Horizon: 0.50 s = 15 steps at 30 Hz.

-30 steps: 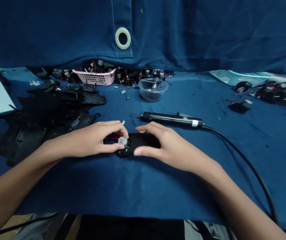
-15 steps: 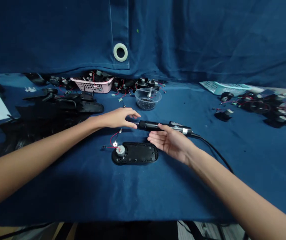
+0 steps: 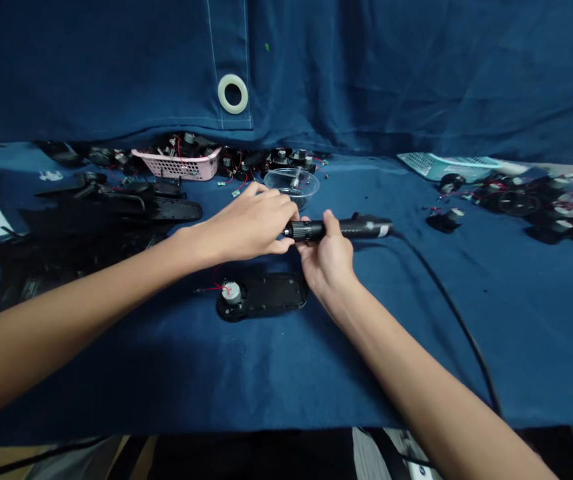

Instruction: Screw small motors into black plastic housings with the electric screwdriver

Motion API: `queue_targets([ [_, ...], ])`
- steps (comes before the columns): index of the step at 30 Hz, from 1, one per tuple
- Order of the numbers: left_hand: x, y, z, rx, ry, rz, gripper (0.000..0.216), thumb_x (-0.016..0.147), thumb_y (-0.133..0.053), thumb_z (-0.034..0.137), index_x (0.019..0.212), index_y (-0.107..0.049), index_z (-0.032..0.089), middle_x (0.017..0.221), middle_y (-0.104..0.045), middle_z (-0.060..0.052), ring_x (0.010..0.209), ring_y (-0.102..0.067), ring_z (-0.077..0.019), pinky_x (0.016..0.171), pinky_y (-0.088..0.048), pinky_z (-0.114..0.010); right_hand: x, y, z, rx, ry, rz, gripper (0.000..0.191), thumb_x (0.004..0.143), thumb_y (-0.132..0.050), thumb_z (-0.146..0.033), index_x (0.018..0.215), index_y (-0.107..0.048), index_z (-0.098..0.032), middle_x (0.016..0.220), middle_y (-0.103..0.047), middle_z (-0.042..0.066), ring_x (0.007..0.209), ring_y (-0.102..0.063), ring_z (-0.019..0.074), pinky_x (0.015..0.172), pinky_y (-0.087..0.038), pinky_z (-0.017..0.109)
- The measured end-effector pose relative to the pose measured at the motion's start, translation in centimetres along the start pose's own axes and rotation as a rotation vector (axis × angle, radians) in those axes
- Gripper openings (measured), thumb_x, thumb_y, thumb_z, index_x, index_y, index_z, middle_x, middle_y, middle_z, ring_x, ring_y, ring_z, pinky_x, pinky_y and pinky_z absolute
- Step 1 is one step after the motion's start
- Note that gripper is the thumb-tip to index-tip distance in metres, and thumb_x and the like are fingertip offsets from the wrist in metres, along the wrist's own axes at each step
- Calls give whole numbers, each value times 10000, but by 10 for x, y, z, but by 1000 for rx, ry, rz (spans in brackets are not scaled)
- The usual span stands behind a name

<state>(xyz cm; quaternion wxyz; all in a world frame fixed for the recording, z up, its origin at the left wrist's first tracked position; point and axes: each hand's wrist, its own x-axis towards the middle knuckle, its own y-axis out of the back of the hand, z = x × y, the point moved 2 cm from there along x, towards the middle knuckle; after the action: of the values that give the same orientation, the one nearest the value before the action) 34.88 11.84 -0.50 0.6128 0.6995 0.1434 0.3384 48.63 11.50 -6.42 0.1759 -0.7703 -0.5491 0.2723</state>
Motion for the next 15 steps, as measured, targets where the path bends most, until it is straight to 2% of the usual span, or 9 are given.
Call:
queue_targets([
  [3, -21, 19, -1, -242, 107, 64, 364, 882, -589, 414, 1147, -588, 164, 1126, -630, -79, 1085, -547, -245, 970, -366, -387, 0, -8, -21, -24, 161, -47, 73, 871, -544, -214, 828, -488, -197, 703, -630, -9, 698, -689, 152, 800, -599, 364],
  [5, -45, 24, -6, -417, 181, 96, 440, 872, -601, 478, 1204, -559, 193, 1200, -601, -62, 1127, -537, -216, 991, -378, -348, -3, -7, -37, -24, 265, -83, 64, 850, -547, -180, 823, -491, -193, 674, -615, -7, 679, -686, 162, 815, -593, 395],
  [10, -108, -2, -3, -583, 325, -195, 767, 702, -706, 645, 1331, -475, 272, 1311, -524, -71, 1215, -475, -270, 1014, -392, -409, -18, 2, -49, -59, 370, -136, 69, 839, -556, -156, 804, -504, -184, 644, -609, -5, 629, -659, 145, 805, -591, 407],
  [12, -120, -14, 3, -564, 351, -213, 786, 703, -702, 652, 1353, -457, 285, 1327, -518, -78, 1258, -430, -297, 1040, -360, -456, -26, 1, -44, -105, 374, -182, 75, 839, -576, -186, 804, -510, -177, 666, -617, 2, 637, -664, 156, 784, -594, 406],
  [15, -124, -25, 10, -484, 323, -193, 700, 751, -675, 628, 1322, -490, 268, 1306, -545, -77, 1299, -384, -311, 1086, -284, -486, -40, -4, -33, -167, 382, -276, 115, 854, -590, -230, 806, -506, -169, 703, -626, 12, 656, -681, 178, 755, -594, 412],
])
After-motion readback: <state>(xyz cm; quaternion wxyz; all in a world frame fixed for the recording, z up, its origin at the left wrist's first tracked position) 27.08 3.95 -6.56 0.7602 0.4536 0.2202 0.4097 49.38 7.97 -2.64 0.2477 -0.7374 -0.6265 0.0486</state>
